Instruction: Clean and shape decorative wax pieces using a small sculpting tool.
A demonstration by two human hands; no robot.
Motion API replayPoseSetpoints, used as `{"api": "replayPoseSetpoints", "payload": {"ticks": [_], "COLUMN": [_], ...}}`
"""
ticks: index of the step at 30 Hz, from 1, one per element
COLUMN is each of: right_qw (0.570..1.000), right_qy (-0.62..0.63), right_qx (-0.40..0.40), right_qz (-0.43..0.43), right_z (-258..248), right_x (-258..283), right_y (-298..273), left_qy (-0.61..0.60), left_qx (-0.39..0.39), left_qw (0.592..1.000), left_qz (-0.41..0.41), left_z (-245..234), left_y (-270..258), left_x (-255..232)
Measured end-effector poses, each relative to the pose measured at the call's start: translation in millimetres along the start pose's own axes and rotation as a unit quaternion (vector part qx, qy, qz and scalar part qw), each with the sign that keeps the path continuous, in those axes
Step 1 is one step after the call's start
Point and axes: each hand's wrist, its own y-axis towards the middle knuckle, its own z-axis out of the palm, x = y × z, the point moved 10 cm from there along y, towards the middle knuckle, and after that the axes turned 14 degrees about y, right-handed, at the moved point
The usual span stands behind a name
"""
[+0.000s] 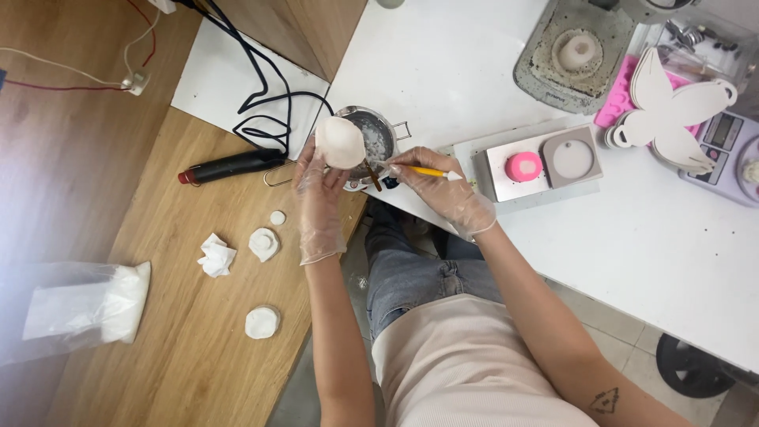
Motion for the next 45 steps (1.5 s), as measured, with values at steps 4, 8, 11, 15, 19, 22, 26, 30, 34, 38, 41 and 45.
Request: {"api": "replayPoseSetpoints", "payload": {"ticks": [4,8,11,15,19,22,26,30,34,38,41,45], "right_qw": [1.0,0.994,0.993,0.995,0.991,0.986,0.991,0.991,0.992,0.991,0.992,0.989], "right_qy": [-0.002,0.101,0.114,0.08,-0.034,-0.048,-0.045,-0.07,-0.012,-0.013,-0.016,0.013], "right_qx": [0.008,0.011,0.001,0.032,0.052,0.045,0.069,0.095,0.104,0.119,0.122,0.119], "right_qz": [-0.01,0.037,0.011,-0.049,-0.121,-0.155,-0.103,-0.06,-0.066,-0.054,-0.033,-0.084], "right_z": [-0.5,-3.8,1.0,23.7,39.8,38.8,36.9,34.5,24.8,15.4,9.9,5.4], "right_x": [-1.8,-16.8,8.4,59.7,62.7,40.8,17.9,26.9,25.0,9.0,0.6,18.8], "right_y": [-9.6,-13.4,-16.4,-17.9,-2.5,12.8,29.5,41.3,55.1,65.1,68.9,66.1], "left_qy": [-0.088,-0.134,-0.152,-0.139,-0.086,-0.105,-0.121,-0.109,-0.13,-0.17,-0.197,-0.229], "left_qx": [0.04,0.031,0.041,0.045,0.005,0.013,-0.008,0.033,0.06,0.089,0.075,0.095], "left_qw": [0.995,0.99,0.986,0.987,0.994,0.992,0.992,0.993,0.989,0.981,0.976,0.966], "left_qz": [0.03,0.039,0.053,0.06,0.061,0.066,0.027,0.032,0.02,-0.014,-0.048,-0.078], "left_z": [3.3,-4.9,-5.9,4.6,4.5,7.1,4.6,24.2,23.3,38.2,40.8,51.6], "left_y": [-17.7,-31.0,-39.4,-35.4,-10.6,3.7,19.3,11.3,33.1,39.3,51.2,52.0], "left_x": [-3.7,-6.8,-10.4,-9.4,8.7,16.1,17.5,-22.5,-3.0,-1.4,22.4,26.2]}}
